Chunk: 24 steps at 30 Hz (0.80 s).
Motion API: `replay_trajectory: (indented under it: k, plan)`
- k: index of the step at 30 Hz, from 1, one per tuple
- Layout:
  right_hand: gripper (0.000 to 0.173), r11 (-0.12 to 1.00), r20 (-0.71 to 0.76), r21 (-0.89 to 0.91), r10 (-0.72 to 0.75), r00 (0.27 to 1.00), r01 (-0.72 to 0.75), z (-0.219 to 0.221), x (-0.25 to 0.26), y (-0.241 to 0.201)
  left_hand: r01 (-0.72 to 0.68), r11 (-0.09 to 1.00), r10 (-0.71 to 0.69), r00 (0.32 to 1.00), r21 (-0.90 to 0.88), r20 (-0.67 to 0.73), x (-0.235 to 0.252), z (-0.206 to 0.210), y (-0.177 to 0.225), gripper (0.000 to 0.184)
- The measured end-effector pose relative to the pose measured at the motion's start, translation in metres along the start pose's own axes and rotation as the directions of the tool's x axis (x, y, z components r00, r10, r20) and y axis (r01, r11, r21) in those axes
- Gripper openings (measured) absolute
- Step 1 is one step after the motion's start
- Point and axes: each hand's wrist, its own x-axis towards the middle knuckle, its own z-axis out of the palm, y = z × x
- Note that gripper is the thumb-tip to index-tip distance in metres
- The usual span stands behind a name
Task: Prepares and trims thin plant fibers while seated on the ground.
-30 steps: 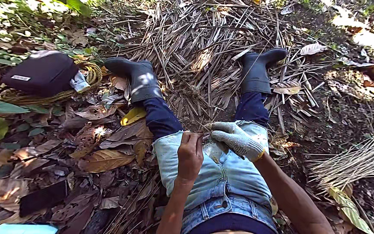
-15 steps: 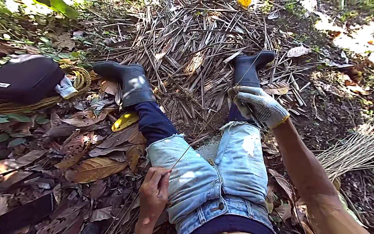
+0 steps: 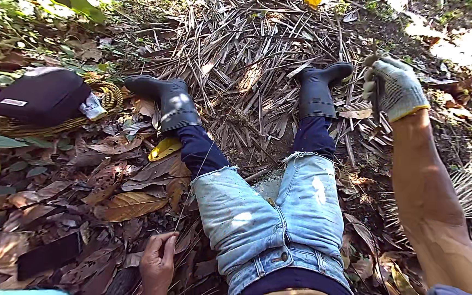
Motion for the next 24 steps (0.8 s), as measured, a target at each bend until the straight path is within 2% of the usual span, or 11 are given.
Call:
replay_trajectory:
  k: [2, 5, 8, 10, 12, 15, 20, 24]
  plan:
    - [0.034, 0.99, 0.146, -0.139, 0.005, 0.989, 0.015, 0.028, -0.031, 0.004, -0.028, 0.999, 0.026, 0.997, -0.021, -0.066, 0.022, 0.025, 0.034, 0.026]
    - [0.041, 0.967, 0.43, -0.242, 0.031, 0.903, 0.083, 0.096, -0.094, 0.015, -0.109, 0.992, 0.104, 0.992, -0.068, -0.074, 0.062, 0.071, 0.087, 0.023]
    - [0.036, 0.975, 0.602, -0.211, 0.07, 0.796, 0.073, 0.152, -0.151, 0.027, -0.188, 0.975, 0.184, 0.982, -0.122, -0.037, 0.088, 0.111, 0.129, 0.02]
    - [0.037, 0.992, 0.695, -0.12, 0.065, 0.716, 0.027, 0.171, -0.169, 0.041, -0.221, 0.964, 0.222, 0.975, -0.146, -0.01, 0.095, 0.128, 0.149, 0.019]
    - [0.037, 0.998, 0.744, -0.068, 0.042, 0.667, 0.013, 0.179, -0.177, 0.051, -0.234, 0.959, 0.238, 0.971, -0.159, 0.008, 0.097, 0.141, 0.163, 0.019]
    - [0.031, 0.999, 0.733, -0.037, 0.02, 0.68, 0.01, 0.184, -0.182, 0.057, -0.219, 0.96, 0.229, 0.973, -0.175, 0.036, 0.095, 0.15, 0.176, 0.019]
    - [0.026, 0.995, 0.689, 0.008, 0.069, 0.721, -0.102, 0.176, -0.178, 0.055, -0.263, 0.947, 0.273, 0.961, -0.185, 0.032, 0.087, 0.15, 0.171, 0.017]
    - [0.028, 0.997, 0.639, 0.019, 0.046, 0.768, -0.076, 0.161, -0.163, 0.042, -0.311, 0.947, 0.314, 0.949, -0.081, 0.025, 0.077, 0.137, 0.159, 0.017]
